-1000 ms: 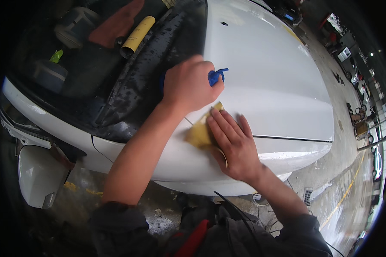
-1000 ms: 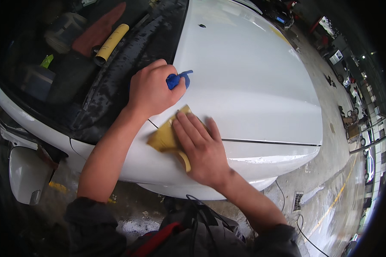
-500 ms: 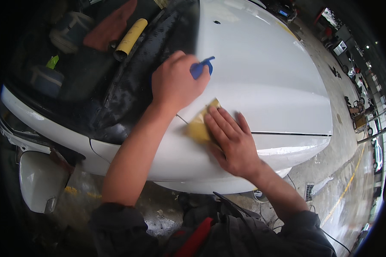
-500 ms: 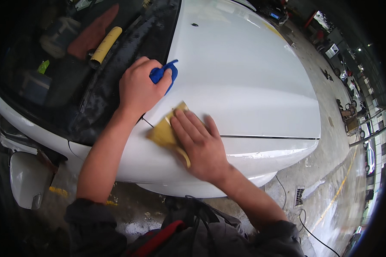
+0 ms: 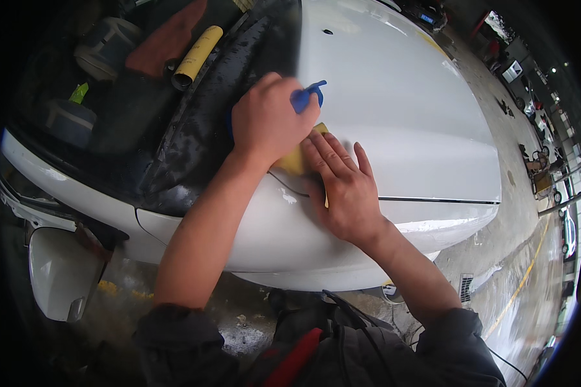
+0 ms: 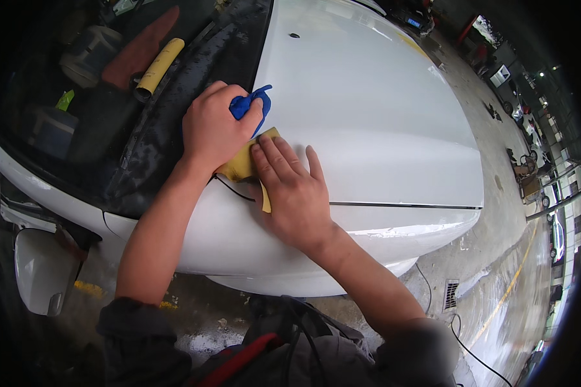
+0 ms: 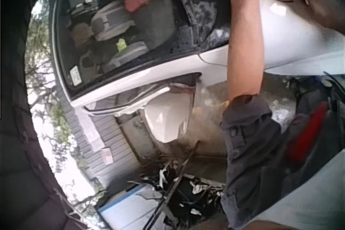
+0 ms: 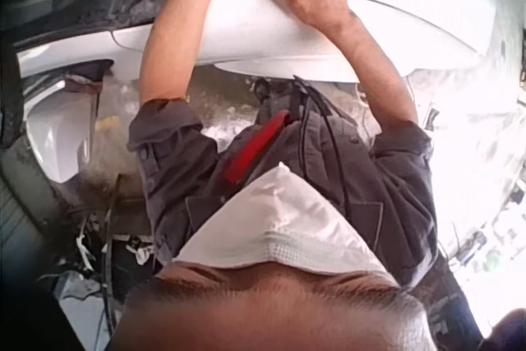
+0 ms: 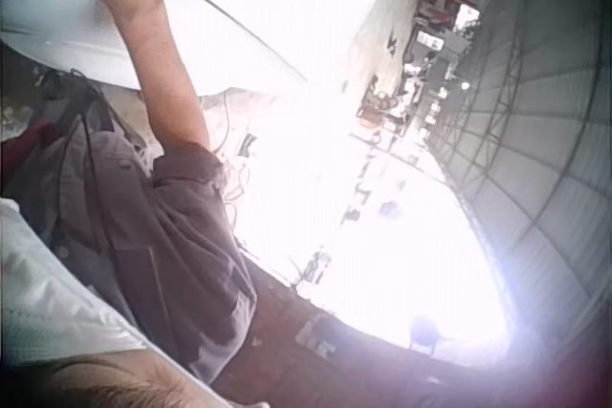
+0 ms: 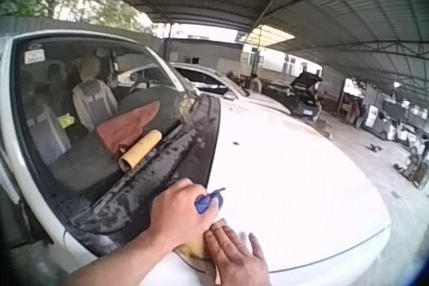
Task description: The person sands the white car hood with a yellow sanding block while holding a blue cloth in the other hand. The person repeatedly wipes the sanded area with the cloth and occasionally dips the cloth into a bucket of water.
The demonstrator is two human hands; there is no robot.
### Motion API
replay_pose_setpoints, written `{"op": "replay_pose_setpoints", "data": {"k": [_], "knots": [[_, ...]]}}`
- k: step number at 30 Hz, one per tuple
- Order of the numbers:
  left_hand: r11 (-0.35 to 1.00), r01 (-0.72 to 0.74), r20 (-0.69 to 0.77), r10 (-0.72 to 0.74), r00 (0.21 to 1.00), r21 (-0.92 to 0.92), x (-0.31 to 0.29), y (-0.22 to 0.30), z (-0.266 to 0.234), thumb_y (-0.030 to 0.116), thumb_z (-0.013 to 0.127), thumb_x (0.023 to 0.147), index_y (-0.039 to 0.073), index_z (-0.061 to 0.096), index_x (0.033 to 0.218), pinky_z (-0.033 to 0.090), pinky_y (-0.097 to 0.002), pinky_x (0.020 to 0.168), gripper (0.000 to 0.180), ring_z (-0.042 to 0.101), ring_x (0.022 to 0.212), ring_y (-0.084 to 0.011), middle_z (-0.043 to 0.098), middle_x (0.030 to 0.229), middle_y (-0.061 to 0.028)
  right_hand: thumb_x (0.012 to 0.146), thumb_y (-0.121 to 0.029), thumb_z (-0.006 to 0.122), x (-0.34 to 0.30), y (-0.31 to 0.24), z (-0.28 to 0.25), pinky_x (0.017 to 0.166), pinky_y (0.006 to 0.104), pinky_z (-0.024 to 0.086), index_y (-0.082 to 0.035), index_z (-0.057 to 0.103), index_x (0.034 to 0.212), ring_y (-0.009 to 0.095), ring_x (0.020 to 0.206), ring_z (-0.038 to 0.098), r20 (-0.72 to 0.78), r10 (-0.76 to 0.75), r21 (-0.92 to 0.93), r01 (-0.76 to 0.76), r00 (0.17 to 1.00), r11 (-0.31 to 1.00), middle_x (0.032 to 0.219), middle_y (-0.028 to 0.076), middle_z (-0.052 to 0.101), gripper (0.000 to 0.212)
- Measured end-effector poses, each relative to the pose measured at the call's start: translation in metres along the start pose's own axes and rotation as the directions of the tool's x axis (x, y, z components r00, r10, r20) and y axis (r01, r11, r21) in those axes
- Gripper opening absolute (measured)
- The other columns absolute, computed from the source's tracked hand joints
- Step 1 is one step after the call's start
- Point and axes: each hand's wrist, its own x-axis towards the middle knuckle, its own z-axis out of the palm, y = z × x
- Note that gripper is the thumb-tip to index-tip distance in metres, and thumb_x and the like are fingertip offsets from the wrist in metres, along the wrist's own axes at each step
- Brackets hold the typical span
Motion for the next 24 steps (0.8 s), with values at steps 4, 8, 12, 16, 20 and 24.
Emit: {"op": "replay_pose_setpoints", "data": {"k": [4, 8, 12, 16, 20, 24], "knots": [[1.000, 0.018, 0.007, -0.018, 1.000, 0.008, -0.003, -0.003, -0.006, 0.030, 0.079, 0.090, 0.008, 0.074, 0.088, 0.058, -0.0438, 0.071, 0.023, 0.072, 0.082, -0.0354, 0.070, 0.090, -0.0100, 0.095, -0.018, 0.064, -0.035, -0.015, -0.007, 0.125, 0.0633, 0.027, -0.009, 0.044, 0.163, 0.036, 0.157, 0.041, 0.111, 0.048, 0.085, -0.058, 0.993, 0.995, 0.169, 0.014, 0.044, 0.071], [1.000, -0.012, -0.028, 0.011, 1.000, -0.021, 0.004, -0.002, 0.001, 0.029, 0.078, 0.090, 0.008, 0.074, 0.088, 0.058, -0.0432, 0.070, 0.022, 0.072, 0.081, -0.0352, 0.070, 0.090, -0.0099, 0.096, -0.019, 0.065, 0.012, 0.001, 0.001, 0.125, 0.0628, 0.029, -0.010, 0.048, 0.160, 0.034, 0.154, 0.043, 0.033, 0.020, 0.026, -0.020, 0.999, 0.999, 0.168, 0.011, 0.045, 0.067], [1.000, -0.009, -0.004, 0.009, 1.000, 0.014, 0.000, -0.007, -0.004, 0.029, 0.078, 0.090, 0.008, 0.074, 0.087, 0.058, -0.0431, 0.068, 0.022, 0.072, 0.079, -0.0346, 0.070, 0.089, -0.0096, 0.095, -0.018, 0.066, -0.028, -0.008, 0.001, 0.125, 0.0631, 0.029, -0.009, 0.047, 0.160, 0.036, 0.154, 0.043, 0.073, 0.044, 0.054, -0.048, 0.996, 0.997, 0.167, 0.014, 0.046, 0.068], [1.000, -0.011, -0.010, 0.011, 1.000, 0.008, 0.003, 0.000, 0.001, 0.030, 0.078, 0.090, 0.009, 0.075, 0.088, 0.058, -0.0430, 0.069, 0.021, 0.072, 0.079, -0.0342, 0.070, 0.090, -0.0093, 0.095, -0.017, 0.065, -0.001, -0.003, -0.001, 0.125, 0.0626, 0.027, -0.009, 0.045, 0.162, 0.036, 0.156, 0.042, 0.041, 0.035, 0.039, -0.037, 0.999, 0.999, 0.168, 0.013, 0.044, 0.070], [1.000, 0.001, 0.003, -0.001, 1.000, 0.022, 0.003, -0.005, -0.004, 0.030, 0.078, 0.090, 0.009, 0.075, 0.089, 0.058, -0.0426, 0.070, 0.022, 0.072, 0.081, -0.0342, 0.070, 0.090, -0.0094, 0.094, -0.022, 0.071, -0.014, -0.006, -0.001, 0.123, 0.0622, 0.033, -0.006, 0.055, 0.153, 0.031, 0.152, 0.047, 0.028, 0.023, 0.030, -0.024, 0.999, 0.999, 0.163, 0.013, 0.050, 0.063], [1.000, 0.007, 0.022, -0.008, 1.000, 0.026, 0.004, 0.000, -0.001, 0.029, 0.077, 0.091, 0.008, 0.075, 0.091, 0.058, -0.0422, 0.071, 0.022, 0.072, 0.082, -0.0354, 0.071, 0.091, -0.0100, 0.095, -0.025, 0.071, -0.012, -0.009, -0.003, 0.123, 0.0620, 0.033, -0.006, 0.055, 0.154, 0.032, 0.150, 0.049, -0.007, 0.013, 0.010, -0.013, 1.000, 1.000, 0.162, 0.013, 0.052, 0.063]]}}
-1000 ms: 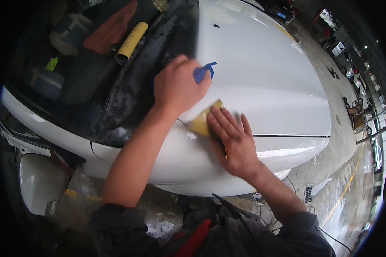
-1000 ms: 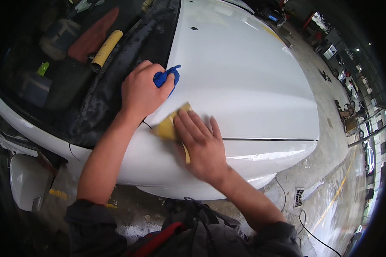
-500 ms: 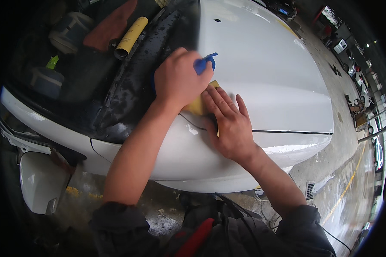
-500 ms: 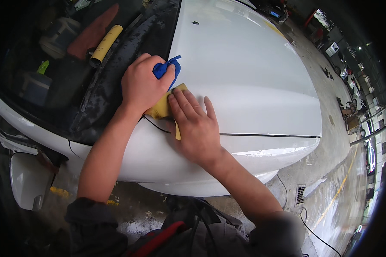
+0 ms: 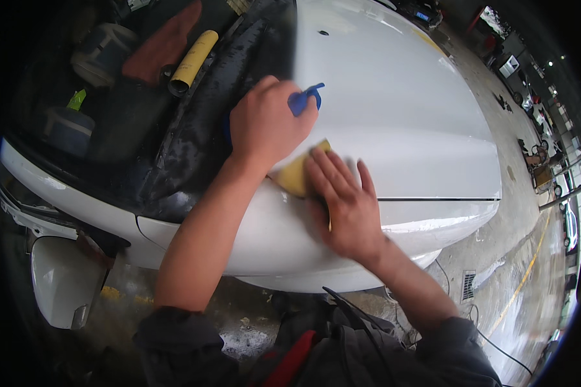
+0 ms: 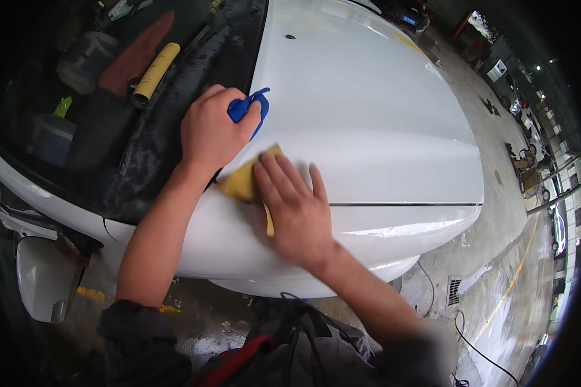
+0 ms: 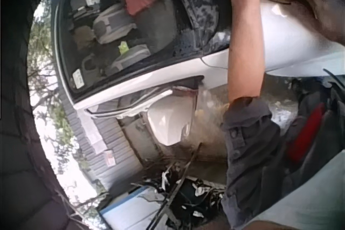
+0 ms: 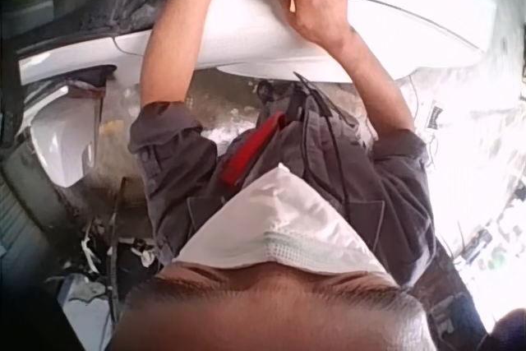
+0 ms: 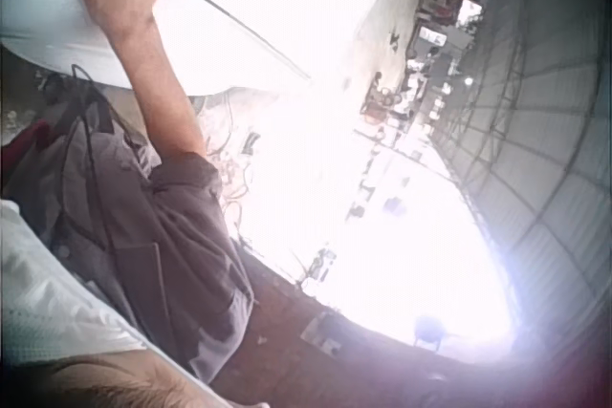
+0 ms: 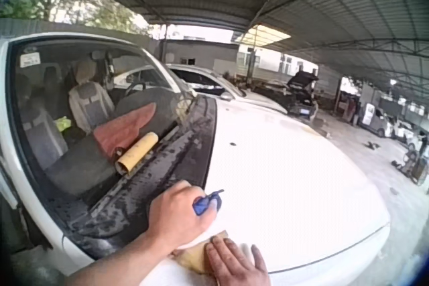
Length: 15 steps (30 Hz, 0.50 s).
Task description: The person sands the white car hood with a yellow sanding block while holding a blue cloth in the other hand. The person repeatedly wipes the sanded area with the cloth and occasionally dips the cloth into a bucket of water.
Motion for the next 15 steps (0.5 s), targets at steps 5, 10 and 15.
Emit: {"op": "replay_pose_setpoints", "data": {"k": [5, 10, 15], "knots": [[1.000, 0.019, 0.015, -0.019, 1.000, -0.007, -0.001, -0.003, -0.004, 0.033, 0.076, 0.092, 0.007, 0.076, 0.092, 0.058, -0.0427, 0.071, 0.026, 0.072, 0.082, -0.0352, 0.072, 0.093, -0.0104, 0.096, -0.028, 0.068, -0.016, -0.024, 0.012, 0.125, 0.0612, 0.028, 0.002, 0.035, 0.163, 0.045, 0.156, 0.037, 0.101, 0.001, 0.035, -0.005, 0.995, 0.999, 0.170, 0.027, 0.035, 0.080], [1.000, -0.012, -0.028, 0.011, 1.000, -0.016, 0.000, -0.003, -0.001, 0.034, 0.075, 0.089, 0.010, 0.077, 0.089, 0.060, -0.0458, 0.073, 0.023, 0.073, 0.084, -0.0364, 0.072, 0.094, -0.0096, 0.095, -0.028, 0.070, 0.008, -0.012, 0.007, 0.125, 0.0612, 0.027, 0.003, 0.034, 0.163, 0.044, 0.156, 0.037, 0.090, 0.010, -0.062, -0.004, 0.996, 0.998, 0.169, 0.027, 0.035, 0.083], [1.000, 0.022, 0.031, -0.022, 0.999, -0.013, -0.003, -0.002, -0.005, 0.031, 0.077, 0.092, 0.008, 0.076, 0.091, 0.058, -0.0418, 0.071, 0.024, 0.072, 0.082, -0.0335, 0.071, 0.092, -0.0094, 0.096, -0.024, 0.065, -0.029, -0.034, 0.014, 0.124, 0.0630, 0.026, 0.001, 0.036, 0.164, 0.042, 0.155, 0.039, 0.056, 0.026, 0.106, -0.032, 0.998, 0.994, 0.169, 0.023, 0.037, 0.078]]}}
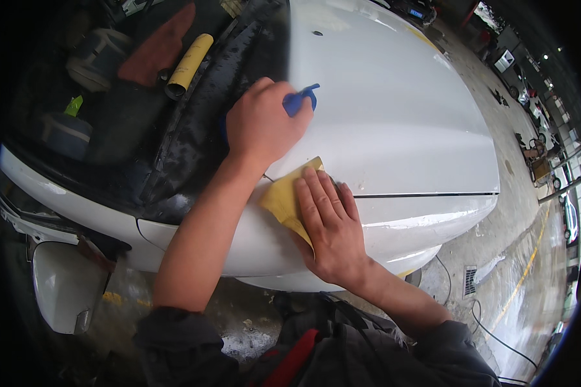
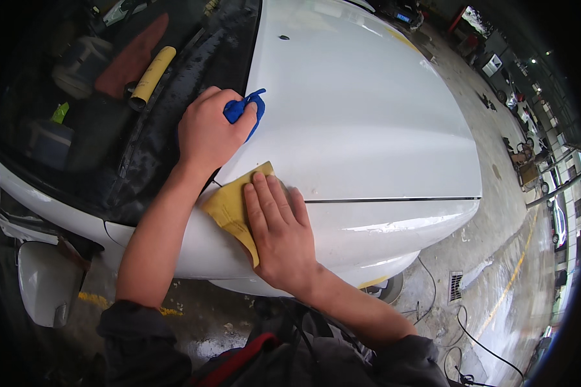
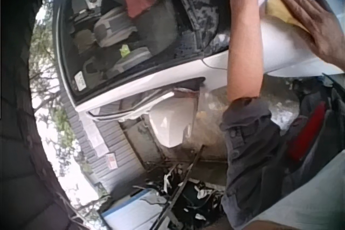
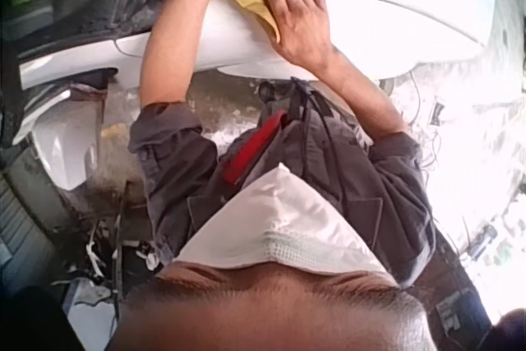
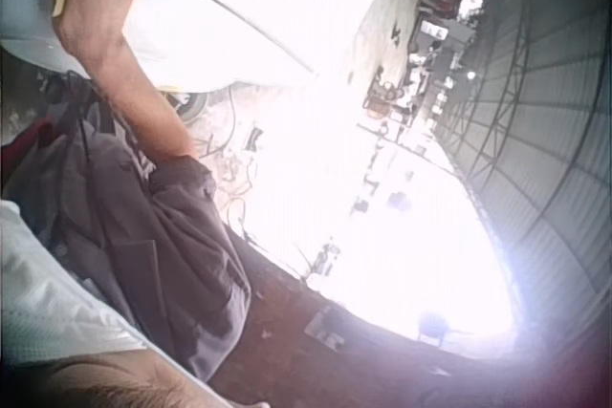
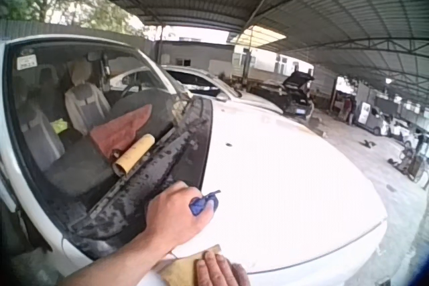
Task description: The person sands the white car hood with a yellow sanding block while holding a blue cloth in the other hand. The person repeatedly wipes the sanded area with the cloth and occasionally dips the cloth into a bucket of water.
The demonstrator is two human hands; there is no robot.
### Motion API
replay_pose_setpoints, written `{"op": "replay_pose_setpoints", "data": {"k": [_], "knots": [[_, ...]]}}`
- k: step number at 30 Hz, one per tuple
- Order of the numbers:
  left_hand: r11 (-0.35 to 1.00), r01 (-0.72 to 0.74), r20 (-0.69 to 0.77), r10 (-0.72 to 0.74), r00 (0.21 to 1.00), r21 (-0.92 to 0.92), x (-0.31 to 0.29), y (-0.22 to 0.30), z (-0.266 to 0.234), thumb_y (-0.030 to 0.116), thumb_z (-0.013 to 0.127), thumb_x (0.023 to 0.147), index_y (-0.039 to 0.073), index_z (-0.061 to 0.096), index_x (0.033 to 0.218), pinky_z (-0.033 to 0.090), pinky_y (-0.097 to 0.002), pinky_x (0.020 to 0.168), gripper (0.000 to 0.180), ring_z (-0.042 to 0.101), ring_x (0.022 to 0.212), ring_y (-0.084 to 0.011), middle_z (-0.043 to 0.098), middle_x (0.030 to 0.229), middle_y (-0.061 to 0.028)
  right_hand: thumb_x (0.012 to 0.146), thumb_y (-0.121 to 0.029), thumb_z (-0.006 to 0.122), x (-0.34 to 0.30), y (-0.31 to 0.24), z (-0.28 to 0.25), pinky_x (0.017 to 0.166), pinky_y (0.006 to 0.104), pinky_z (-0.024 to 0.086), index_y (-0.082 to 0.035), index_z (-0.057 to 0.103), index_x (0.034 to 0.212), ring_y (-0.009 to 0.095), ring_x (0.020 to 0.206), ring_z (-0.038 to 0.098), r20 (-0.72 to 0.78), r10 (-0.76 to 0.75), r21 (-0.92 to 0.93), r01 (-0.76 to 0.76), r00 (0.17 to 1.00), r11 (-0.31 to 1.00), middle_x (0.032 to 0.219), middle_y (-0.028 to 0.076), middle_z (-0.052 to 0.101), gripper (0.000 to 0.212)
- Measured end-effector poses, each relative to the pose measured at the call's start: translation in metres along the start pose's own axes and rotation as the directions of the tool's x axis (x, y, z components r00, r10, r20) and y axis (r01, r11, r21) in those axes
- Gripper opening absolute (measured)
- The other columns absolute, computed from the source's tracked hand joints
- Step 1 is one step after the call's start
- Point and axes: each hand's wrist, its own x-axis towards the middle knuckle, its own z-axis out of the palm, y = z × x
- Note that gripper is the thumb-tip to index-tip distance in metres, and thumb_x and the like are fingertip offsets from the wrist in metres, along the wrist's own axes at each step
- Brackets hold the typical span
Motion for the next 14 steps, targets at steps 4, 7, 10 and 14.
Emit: {"op": "replay_pose_setpoints", "data": {"k": [4, 7, 10, 14], "knots": [[0.999, -0.036, -0.045, 0.035, 0.998, -0.018, 0.002, -0.001, 0.003, 0.032, 0.078, 0.091, 0.008, 0.076, 0.090, 0.057, -0.0423, 0.071, 0.024, 0.072, 0.081, -0.0340, 0.070, 0.091, -0.0092, 0.096, -0.025, 0.065, 0.043, 0.019, -0.012, 0.124, 0.0626, 0.028, 0.001, 0.035, 0.164, 0.045, 0.155, 0.037, 0.013, 0.004, -0.078, -0.003, 1.000, 0.997, 0.169, 0.024, 0.037, 0.078], [0.999, -0.032, -0.036, 0.032, 0.999, 0.005, 0.000, -0.005, 0.002, 0.032, 0.078, 0.090, 0.008, 0.075, 0.090, 0.057, -0.0425, 0.071, 0.024, 0.071, 0.082, -0.0340, 0.070, 0.091, -0.0093, 0.096, -0.025, 0.064, 0.025, 0.007, -0.006, 0.125, 0.0618, 0.028, 0.000, 0.035, 0.164, 0.044, 0.156, 0.037, 0.002, 0.004, 0.028, -0.004, 1.000, 1.000, 0.169, 0.024, 0.037, 0.078], [1.000, 0.008, 0.014, -0.008, 1.000, -0.010, 0.005, 0.006, 0.001, 0.032, 0.078, 0.090, 0.009, 0.076, 0.090, 0.057, -0.0426, 0.071, 0.024, 0.071, 0.082, -0.0334, 0.070, 0.090, -0.0092, 0.095, -0.023, 0.066, 0.001, 0.007, -0.011, 0.126, 0.0605, 0.026, -0.003, 0.035, 0.165, 0.040, 0.158, 0.037, 0.057, -0.003, -0.025, 0.004, 0.998, 1.000, 0.171, 0.022, 0.037, 0.080], [0.999, -0.033, -0.024, 0.033, 0.999, -0.013, 0.000, -0.003, 0.004, 0.032, 0.079, 0.090, 0.010, 0.077, 0.091, 0.058, -0.0428, 0.072, 0.022, 0.073, 0.083, -0.0331, 0.071, 0.091, -0.0081, 0.100, -0.032, 0.065, 0.041, 0.020, -0.006, 0.125, 0.0608, 0.028, -0.003, 0.043, 0.161, 0.032, 0.158, 0.038, -0.045, 0.018, -0.103, -0.023, 0.999, 0.994, 0.167, 0.019, 0.044, 0.071]]}}
